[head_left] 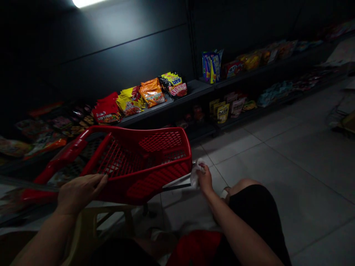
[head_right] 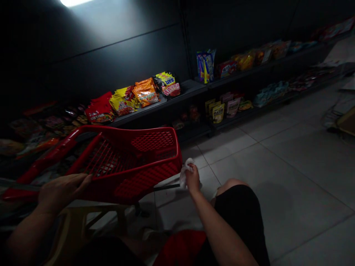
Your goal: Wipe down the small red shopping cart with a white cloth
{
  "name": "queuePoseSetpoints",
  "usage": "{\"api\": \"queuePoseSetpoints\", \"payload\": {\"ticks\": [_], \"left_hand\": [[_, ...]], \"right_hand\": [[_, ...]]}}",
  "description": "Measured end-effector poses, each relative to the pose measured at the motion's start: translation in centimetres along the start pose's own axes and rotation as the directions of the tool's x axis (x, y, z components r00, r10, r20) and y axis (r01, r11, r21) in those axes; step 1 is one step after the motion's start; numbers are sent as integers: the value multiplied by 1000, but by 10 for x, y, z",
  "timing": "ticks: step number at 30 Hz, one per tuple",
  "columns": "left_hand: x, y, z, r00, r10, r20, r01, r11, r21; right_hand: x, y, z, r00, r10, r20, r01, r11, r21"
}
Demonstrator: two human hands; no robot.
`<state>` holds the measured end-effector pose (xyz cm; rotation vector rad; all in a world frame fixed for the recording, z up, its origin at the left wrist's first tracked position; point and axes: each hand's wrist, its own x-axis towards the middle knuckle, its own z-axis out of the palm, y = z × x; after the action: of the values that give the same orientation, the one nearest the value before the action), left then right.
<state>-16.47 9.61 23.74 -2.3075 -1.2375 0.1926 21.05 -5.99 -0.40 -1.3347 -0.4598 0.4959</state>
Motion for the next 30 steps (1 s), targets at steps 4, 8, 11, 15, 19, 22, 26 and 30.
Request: {"api": "queuePoseSetpoints", "payload": {"ticks": [4,8,11,15,19,22,26,30], "left_hand": [[6,10,-7,999,30,-38,-35,989,-143],[23,67,-22,985,52,-163,-115,907,-405],[39,122,-31,968,51,-245,-163,870,-465],[44,157,-25,996,13,-84,-42,934,-355],[21,142,-6,995,21,-98,-51,948,-315],[0,123,4,984,69,-162,-119,938,-326],[-16,112,6,973,130,-192,-190,922,-336],[-12,115,5,965,148,-217,-222,901,-372]], "right_hand": [[20,-38,-6,954,-278,-109,269,959,-91],[21,-87,18,776,-509,372,590,794,-145],[-1,-103,43,598,-503,625,757,611,-232],[-28,-110,60,501,-452,738,852,409,-327],[-23,-120,49,339,-346,875,892,414,-182],[2,-123,31,135,-317,939,877,479,36],[51,-116,26,175,-373,911,817,571,77],[79,-101,46,452,-403,796,709,704,-46]]}}
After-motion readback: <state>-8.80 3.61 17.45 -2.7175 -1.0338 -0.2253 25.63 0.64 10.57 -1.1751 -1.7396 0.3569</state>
